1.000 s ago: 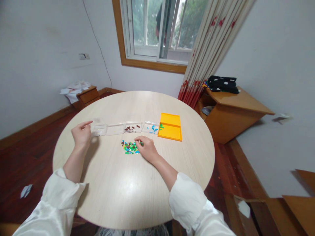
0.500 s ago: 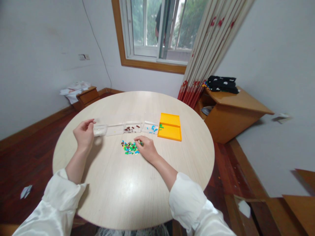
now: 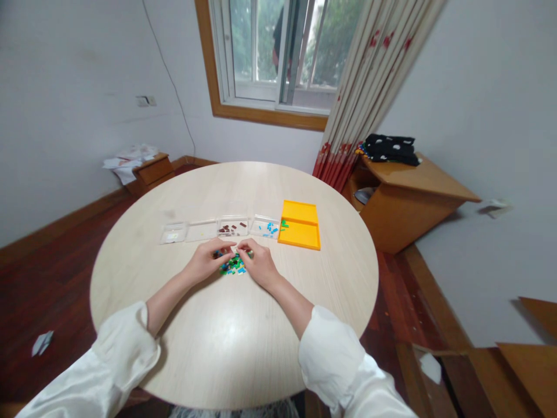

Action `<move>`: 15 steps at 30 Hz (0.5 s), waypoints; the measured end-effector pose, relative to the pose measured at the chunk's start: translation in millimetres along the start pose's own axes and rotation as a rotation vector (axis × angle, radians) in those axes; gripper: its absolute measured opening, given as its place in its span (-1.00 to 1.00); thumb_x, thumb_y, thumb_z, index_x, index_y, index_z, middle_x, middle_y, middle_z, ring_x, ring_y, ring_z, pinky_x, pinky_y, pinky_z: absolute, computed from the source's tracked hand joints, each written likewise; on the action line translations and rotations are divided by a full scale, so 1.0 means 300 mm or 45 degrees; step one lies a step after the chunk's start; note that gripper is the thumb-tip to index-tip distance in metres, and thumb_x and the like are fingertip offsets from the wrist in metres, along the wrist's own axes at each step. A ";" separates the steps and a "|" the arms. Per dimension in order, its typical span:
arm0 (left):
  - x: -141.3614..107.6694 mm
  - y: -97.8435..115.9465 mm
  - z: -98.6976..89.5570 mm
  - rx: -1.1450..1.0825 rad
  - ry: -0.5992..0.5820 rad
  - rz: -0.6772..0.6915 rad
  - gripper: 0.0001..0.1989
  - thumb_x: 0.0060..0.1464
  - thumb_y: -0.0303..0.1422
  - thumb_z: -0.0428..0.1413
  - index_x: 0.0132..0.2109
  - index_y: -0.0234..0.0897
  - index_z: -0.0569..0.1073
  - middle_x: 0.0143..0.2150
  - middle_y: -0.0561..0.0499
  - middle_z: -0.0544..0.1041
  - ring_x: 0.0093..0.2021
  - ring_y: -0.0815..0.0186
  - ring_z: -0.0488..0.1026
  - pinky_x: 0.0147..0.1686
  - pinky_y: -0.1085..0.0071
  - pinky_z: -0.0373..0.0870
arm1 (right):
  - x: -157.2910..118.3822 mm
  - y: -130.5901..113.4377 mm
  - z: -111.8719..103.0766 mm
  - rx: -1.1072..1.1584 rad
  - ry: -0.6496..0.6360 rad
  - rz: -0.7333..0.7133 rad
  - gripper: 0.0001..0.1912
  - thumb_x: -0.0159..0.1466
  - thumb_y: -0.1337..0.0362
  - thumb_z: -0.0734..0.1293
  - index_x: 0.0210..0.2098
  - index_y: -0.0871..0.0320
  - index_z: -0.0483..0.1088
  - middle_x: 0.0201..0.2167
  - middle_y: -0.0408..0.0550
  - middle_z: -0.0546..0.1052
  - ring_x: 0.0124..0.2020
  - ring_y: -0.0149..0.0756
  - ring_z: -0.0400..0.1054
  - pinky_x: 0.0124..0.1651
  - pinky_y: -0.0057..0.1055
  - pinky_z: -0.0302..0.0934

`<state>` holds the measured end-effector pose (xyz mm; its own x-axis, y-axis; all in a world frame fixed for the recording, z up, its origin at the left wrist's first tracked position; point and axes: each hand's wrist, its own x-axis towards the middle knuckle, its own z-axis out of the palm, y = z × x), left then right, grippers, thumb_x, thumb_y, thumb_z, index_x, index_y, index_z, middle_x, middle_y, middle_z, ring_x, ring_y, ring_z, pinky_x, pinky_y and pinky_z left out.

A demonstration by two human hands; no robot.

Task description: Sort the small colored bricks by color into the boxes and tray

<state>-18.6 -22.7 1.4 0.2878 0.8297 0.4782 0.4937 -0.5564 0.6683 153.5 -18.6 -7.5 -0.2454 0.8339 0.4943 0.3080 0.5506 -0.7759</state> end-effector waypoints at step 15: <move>0.002 0.009 0.000 -0.012 0.086 -0.050 -0.88 0.02 -0.42 0.08 -0.33 -0.29 0.52 -0.42 -0.01 0.55 -0.39 0.35 0.44 -0.35 0.44 0.34 | -0.003 0.010 -0.001 0.005 -0.038 -0.016 -0.87 0.20 0.35 0.22 -0.33 0.16 0.40 -0.38 -0.09 0.52 -0.32 -0.36 0.42 -0.22 -0.42 0.29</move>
<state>-17.2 -23.7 3.6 0.2125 0.8463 0.4885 0.4959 -0.5241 0.6923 154.8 -17.8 -10.2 -0.2762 0.8256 0.4920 0.3015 0.5605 -0.7713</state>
